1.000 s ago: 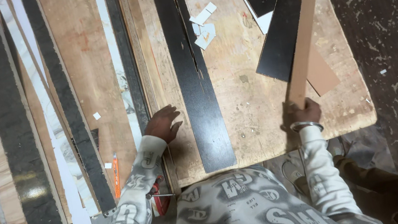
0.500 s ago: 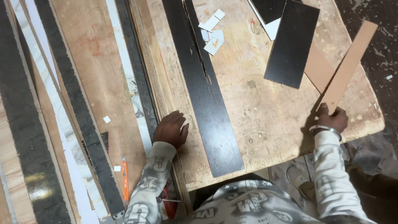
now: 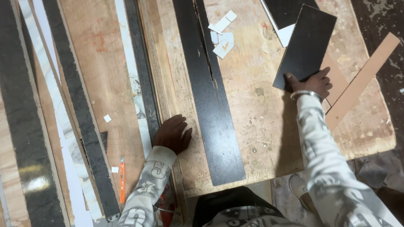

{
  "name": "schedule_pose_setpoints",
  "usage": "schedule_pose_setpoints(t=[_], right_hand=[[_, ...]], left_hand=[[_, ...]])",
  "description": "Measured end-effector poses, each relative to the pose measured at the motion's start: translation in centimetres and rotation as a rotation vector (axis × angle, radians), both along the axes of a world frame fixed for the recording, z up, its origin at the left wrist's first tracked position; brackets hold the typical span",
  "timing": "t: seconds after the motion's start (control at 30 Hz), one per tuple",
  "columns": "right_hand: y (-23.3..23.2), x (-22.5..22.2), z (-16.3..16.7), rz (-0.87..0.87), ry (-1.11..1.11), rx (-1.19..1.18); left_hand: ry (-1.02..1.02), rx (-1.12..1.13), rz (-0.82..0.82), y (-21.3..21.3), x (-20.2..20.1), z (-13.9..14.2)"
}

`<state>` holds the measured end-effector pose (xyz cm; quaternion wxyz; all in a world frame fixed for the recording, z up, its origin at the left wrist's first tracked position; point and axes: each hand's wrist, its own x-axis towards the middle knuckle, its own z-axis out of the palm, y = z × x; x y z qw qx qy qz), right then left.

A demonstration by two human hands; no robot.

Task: The person uses a table saw to cut white and black plastic sheets into smaller rectangular pieces. They feed each sheet through the blade, collect the cut pieces, and stack them on the table. The process is repeated for multiple sheets of different colors.

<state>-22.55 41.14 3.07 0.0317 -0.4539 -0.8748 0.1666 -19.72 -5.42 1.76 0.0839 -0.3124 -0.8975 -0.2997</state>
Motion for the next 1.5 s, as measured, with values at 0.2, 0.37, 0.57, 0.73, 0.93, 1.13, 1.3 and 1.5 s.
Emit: schedule_pose_setpoints(t=[0.2,0.37,0.57,0.73,0.93,1.13,1.3,1.5], right_hand=[[1.0,-1.7,0.8,-0.131,-0.126,-0.106],[0.0,-1.8,0.2,-0.21,-0.185,-0.075],[-2.5,-2.8,0.4,-0.229,-0.238,-0.024],[-1.2,-3.7,1.4,-0.33,-0.222,-0.055],[-0.6,2.0,0.0,-0.172,0.495,-0.331],[-5.0,12.2,1.9,0.436,0.95,-0.084],[-11.2,17.6,4.6,0.7,0.676,0.139],[-13.7,20.4,4.4,1.158,0.538,0.261]], left_hand=[[-0.011,-0.042,-0.003,0.0,0.0,0.8],[-0.073,-0.045,-0.023,0.1,0.0,1.4],[-0.092,-0.057,-0.01,0.1,0.0,1.2],[-0.042,-0.035,0.0,-0.1,0.0,0.7],[-0.037,-0.028,0.027,-0.3,0.0,-0.2],[-0.12,-0.075,0.038,-0.2,0.0,0.1],[-0.149,0.041,0.051,-0.5,0.5,1.1],[0.059,0.24,0.257,-1.7,2.1,2.6]])
